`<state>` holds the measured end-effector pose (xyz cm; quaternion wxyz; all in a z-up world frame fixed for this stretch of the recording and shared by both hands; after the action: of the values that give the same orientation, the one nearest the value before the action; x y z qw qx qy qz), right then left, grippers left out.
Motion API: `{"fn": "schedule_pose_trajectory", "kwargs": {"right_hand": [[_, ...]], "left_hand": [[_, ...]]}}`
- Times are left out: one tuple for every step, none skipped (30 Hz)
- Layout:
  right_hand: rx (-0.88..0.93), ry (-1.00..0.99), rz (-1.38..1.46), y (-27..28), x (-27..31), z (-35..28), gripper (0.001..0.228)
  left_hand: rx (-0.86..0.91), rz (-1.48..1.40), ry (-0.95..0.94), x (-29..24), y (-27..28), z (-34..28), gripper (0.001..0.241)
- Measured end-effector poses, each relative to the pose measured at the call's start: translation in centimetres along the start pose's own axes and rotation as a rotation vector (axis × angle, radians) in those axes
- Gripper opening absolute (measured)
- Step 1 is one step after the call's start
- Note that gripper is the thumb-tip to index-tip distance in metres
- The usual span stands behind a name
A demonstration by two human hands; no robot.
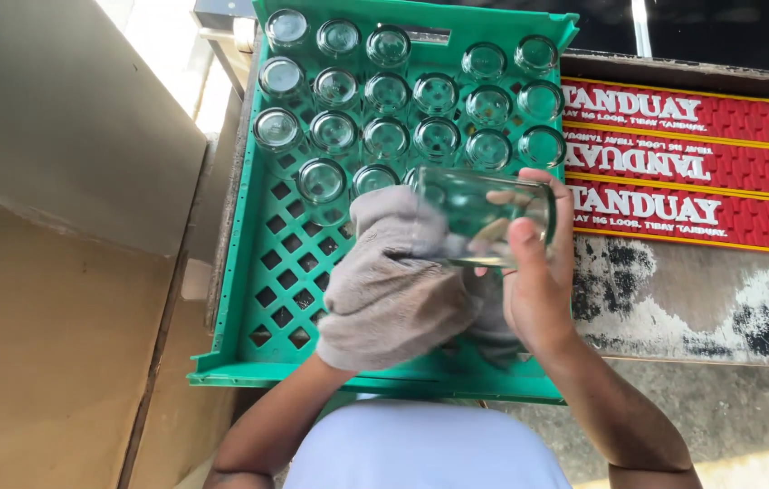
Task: Wiping clean drinking glasses with a cloth and organizing them upside down in a storage rack.
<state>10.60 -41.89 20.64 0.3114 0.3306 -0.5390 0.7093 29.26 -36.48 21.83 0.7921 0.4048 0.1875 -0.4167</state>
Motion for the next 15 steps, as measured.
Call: {"fn": "schedule_pose_trajectory", "kwargs": {"right_hand": [[0.009, -0.031, -0.095, 0.3, -0.3, 0.0, 0.063], [0.023, -0.053, -0.193, 0.7, -0.5, 0.4, 0.06], [0.025, -0.043, -0.195, 1.1, -0.8, 0.9, 0.06], [0.012, -0.097, -0.216, 1.5, -1.1, 1.2, 0.057], [-0.001, -0.152, -0.238, 2.0, -1.5, 1.5, 0.055], [0.0, -0.15, -0.239, 2.7, -1.9, 2.4, 0.055], [-0.009, -0.094, -0.227, 3.4, -2.2, 3.3, 0.054], [-0.019, -0.042, -0.217, 4.1, -2.5, 4.1, 0.053], [-0.018, -0.043, -0.22, 5.2, -2.9, 5.9, 0.053], [0.004, 0.127, -0.339, 6.1, -3.1, 7.8, 0.053], [0.03, 0.299, -0.455, 7.0, -3.4, 9.7, 0.053], [0.034, 0.3, -0.457, 7.2, -3.9, 11.9, 0.053], [0.048, 0.412, -0.607, 7.4, -4.2, 14.1, 0.054], [0.068, 0.522, -0.755, 7.5, -4.8, 16.4, 0.056], [0.077, 0.52, -0.756, 7.5, -5.4, 18.3, 0.056]], "left_hand": [[0.08, 0.167, -0.145, 1.6, -0.5, -1.5, 0.033], [0.151, 0.334, -0.297, 3.4, -1.2, -2.8, 0.037], [0.145, 0.334, -0.306, 4.0, -1.1, -2.5, 0.037], [0.093, 0.331, -0.137, 4.6, -0.8, -2.2, 0.031], [0.042, 0.325, 0.031, 5.2, -0.5, -2.0, 0.025], [0.04, 0.325, 0.03, 5.6, -0.5, -1.9, 0.025], [0.007, 0.32, 0.143, 6.2, -0.5, -1.8, 0.022], [-0.025, 0.312, 0.259, 6.6, -0.5, -1.7, 0.02], [-0.026, 0.309, 0.261, 7.1, -0.8, -1.8, 0.02], [-0.057, 0.343, 0.262, 7.6, -0.9, -1.8, 0.023], [-0.088, 0.376, 0.263, 8.0, -1.1, -1.8, 0.027], [-0.092, 0.374, 0.264, 8.1, -1.4, -1.7, 0.027], [-0.116, 0.394, 0.265, 8.2, -1.6, -1.7, 0.029], [-0.142, 0.416, 0.271, 8.2, -1.9, -1.7, 0.032], [-0.148, 0.416, 0.276, 7.6, -1.9, -1.6, 0.032]]}}
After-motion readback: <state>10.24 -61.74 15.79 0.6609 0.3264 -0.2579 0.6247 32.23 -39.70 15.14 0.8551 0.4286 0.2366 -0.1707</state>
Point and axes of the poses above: each hand's wrist, its own z-axis towards the middle knuckle, its own y-axis out of the back of the hand, x = y × z, the point moved 1 cm from there along z, towards the middle knuckle, and after that the axes turned 13 degrees about z, right-handed, at the moved point
